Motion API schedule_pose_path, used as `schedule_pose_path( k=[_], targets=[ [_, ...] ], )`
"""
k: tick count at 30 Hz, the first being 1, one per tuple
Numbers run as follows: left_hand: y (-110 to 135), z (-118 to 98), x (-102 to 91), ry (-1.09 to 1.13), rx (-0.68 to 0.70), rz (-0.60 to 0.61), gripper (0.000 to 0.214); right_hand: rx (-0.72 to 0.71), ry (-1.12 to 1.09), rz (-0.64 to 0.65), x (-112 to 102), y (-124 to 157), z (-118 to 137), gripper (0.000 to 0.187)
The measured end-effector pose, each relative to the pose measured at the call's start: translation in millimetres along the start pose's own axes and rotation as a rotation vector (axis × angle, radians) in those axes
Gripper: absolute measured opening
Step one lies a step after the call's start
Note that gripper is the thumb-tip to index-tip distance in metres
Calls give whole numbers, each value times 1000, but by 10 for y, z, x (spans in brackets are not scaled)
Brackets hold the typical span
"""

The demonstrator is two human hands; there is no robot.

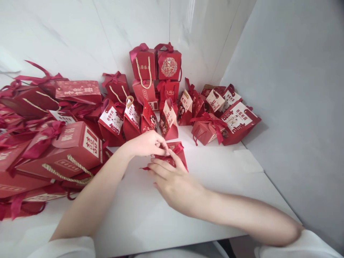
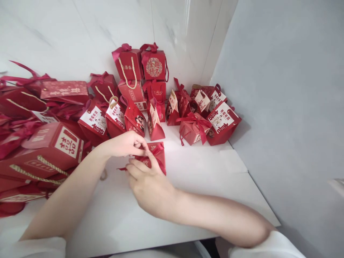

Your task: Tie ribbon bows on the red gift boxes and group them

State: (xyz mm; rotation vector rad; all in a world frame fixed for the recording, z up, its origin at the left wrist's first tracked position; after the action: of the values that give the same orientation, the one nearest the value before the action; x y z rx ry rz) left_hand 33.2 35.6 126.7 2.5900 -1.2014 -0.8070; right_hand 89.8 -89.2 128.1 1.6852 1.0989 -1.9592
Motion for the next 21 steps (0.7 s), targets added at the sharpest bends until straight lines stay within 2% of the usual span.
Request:
schedule_pose_path(
  k=[2, 4, 7, 11, 17, 19, 21],
  targets=[
    [-5, -12, -4, -14, 25, 6, 23, -29, -216, 83, -173, 59, -146, 34],
    [-20, -12, -20, -47, 35, 1, 28, -45, -381, 230, -300, 124, -293, 33],
    [-48, -5, -42, -115, 49, -11, 31, -41, -503, 359, -455, 190, -487, 33],
    [-71, 41, -39, -135, 25, -15, 31, -42, -535, 455, -481, 228, -566, 31],
    [-40, 14, -30, -152, 35, -21, 31, -182, -399, 521, -331, 294, -404, 25],
    [-2, -18, -46, -145, 33, -8, 30, -170, -372, 525, -353, 311, -430, 23],
    [51, -55, -75, -128, 34, 7, 32, -98, -402, 520, -433, 319, -526, 21]
  ],
)
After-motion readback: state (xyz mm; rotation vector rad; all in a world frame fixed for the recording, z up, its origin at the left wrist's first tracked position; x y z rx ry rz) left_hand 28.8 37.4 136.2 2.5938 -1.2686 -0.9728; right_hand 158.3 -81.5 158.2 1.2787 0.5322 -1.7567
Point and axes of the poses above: each hand's wrist, its own y-axis away from the middle knuckle, its own x-axis out of the palm, z = x × y, the point moved 7 cm from there along -y, towards the middle knuckle, and after that the axes turned 13 degrees about y, right-handed, at the moved point
